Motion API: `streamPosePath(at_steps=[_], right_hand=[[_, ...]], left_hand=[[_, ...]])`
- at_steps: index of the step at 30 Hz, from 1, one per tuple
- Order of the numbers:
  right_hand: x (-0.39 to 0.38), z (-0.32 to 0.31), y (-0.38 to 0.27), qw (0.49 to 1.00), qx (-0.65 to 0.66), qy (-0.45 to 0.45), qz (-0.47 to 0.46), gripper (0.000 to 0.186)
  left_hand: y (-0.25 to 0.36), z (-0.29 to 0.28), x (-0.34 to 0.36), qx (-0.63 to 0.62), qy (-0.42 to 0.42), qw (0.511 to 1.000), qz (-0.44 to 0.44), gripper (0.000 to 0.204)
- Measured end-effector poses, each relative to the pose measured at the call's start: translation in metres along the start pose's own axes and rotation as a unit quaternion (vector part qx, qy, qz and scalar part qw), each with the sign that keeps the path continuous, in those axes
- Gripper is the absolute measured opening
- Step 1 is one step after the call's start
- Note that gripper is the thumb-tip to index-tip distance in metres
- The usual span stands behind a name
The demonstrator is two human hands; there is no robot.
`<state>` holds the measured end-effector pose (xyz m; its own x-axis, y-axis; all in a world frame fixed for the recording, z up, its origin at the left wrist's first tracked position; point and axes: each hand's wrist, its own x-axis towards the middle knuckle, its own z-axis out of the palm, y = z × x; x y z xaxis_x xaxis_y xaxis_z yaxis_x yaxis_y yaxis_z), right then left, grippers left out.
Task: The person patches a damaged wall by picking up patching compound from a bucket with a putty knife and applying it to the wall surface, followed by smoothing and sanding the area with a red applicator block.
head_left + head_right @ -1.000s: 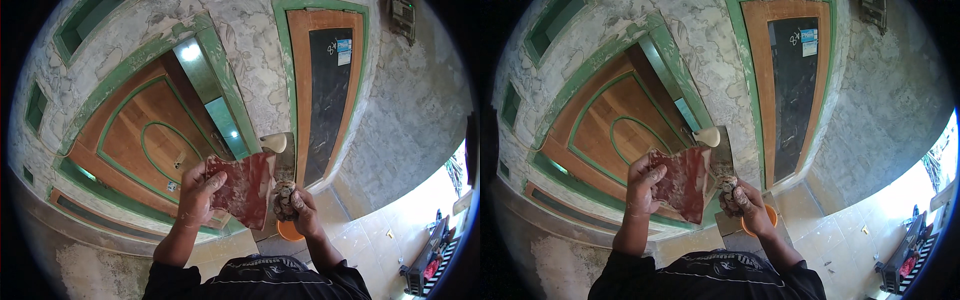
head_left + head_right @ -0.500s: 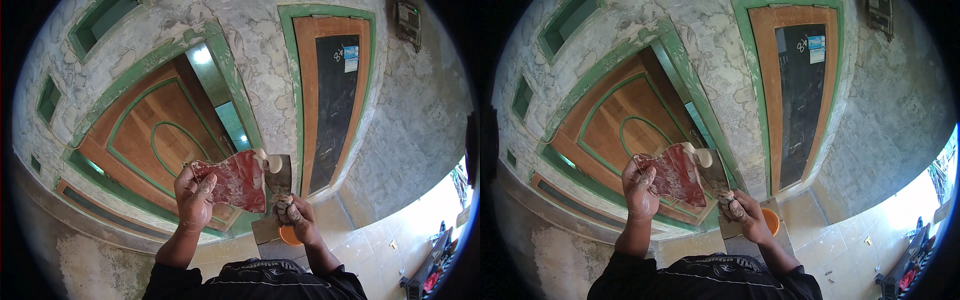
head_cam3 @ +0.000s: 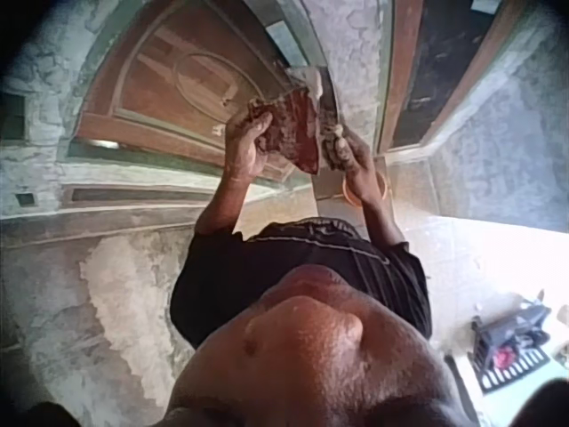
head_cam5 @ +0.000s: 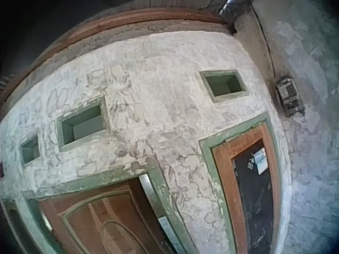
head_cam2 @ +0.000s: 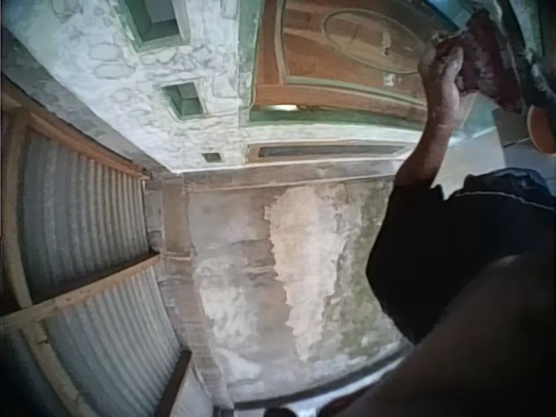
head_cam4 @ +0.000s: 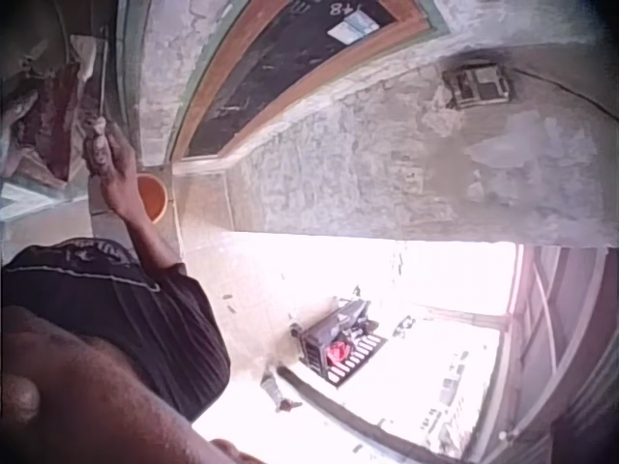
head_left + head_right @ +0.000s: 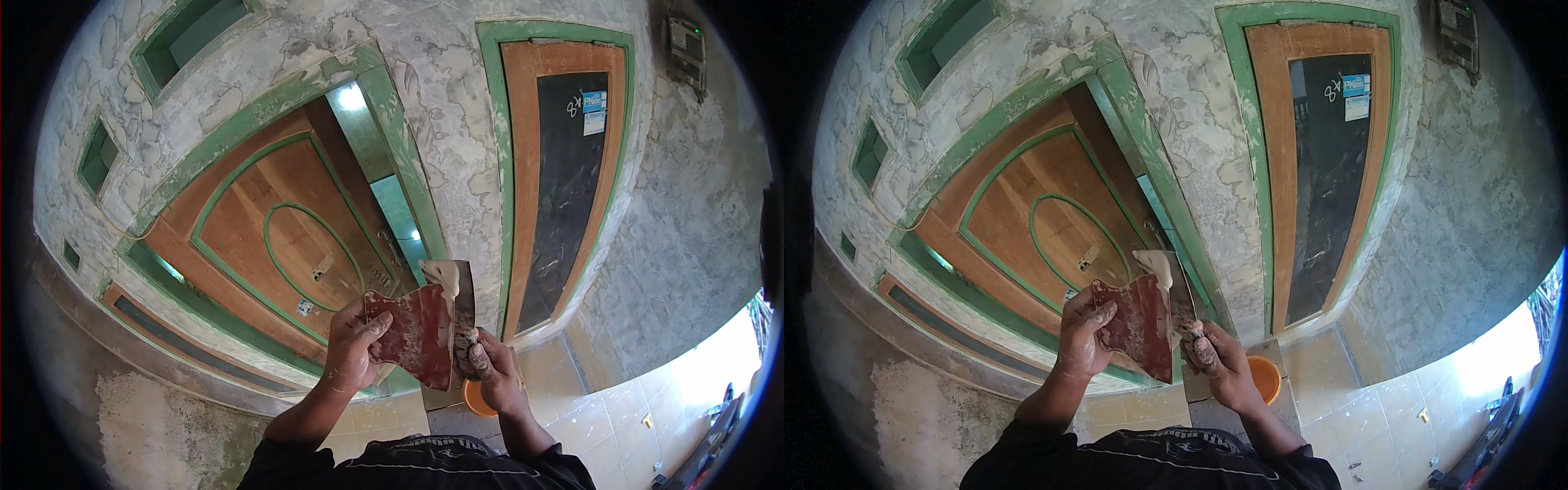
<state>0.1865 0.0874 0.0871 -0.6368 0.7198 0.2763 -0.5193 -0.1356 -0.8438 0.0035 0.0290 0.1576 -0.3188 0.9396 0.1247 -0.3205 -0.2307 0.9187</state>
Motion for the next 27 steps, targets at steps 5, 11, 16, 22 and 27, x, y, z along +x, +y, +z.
streamPosePath(at_steps=[5,11,16,22,27], right_hand=[[0.002,-0.001,0.005,1.0,-0.012,-0.008,0.008,0.042],[-0.003,-0.008,0.015,0.987,0.129,-0.082,0.05,0.052],[-0.012,-0.003,0.004,0.977,0.181,-0.061,0.093,0.053],[-0.014,-0.01,0.011,0.947,0.281,-0.103,0.117,0.048],[-0.011,-0.005,0.016,0.928,0.33,-0.083,0.15,0.049]], left_hand=[[0.009,-0.001,0.003,0.005,0.0,1.0,0.002,0.016],[0.011,0.0,0.003,-0.022,0.028,0.997,0.064,0.012],[0.011,-0.011,-0.002,-0.015,0.017,0.996,0.083,0.019],[0.01,-0.021,0.0,0.052,0.049,0.986,0.148,0.017],[0.023,-0.018,0.002,0.062,0.065,0.982,0.167,0.018]])
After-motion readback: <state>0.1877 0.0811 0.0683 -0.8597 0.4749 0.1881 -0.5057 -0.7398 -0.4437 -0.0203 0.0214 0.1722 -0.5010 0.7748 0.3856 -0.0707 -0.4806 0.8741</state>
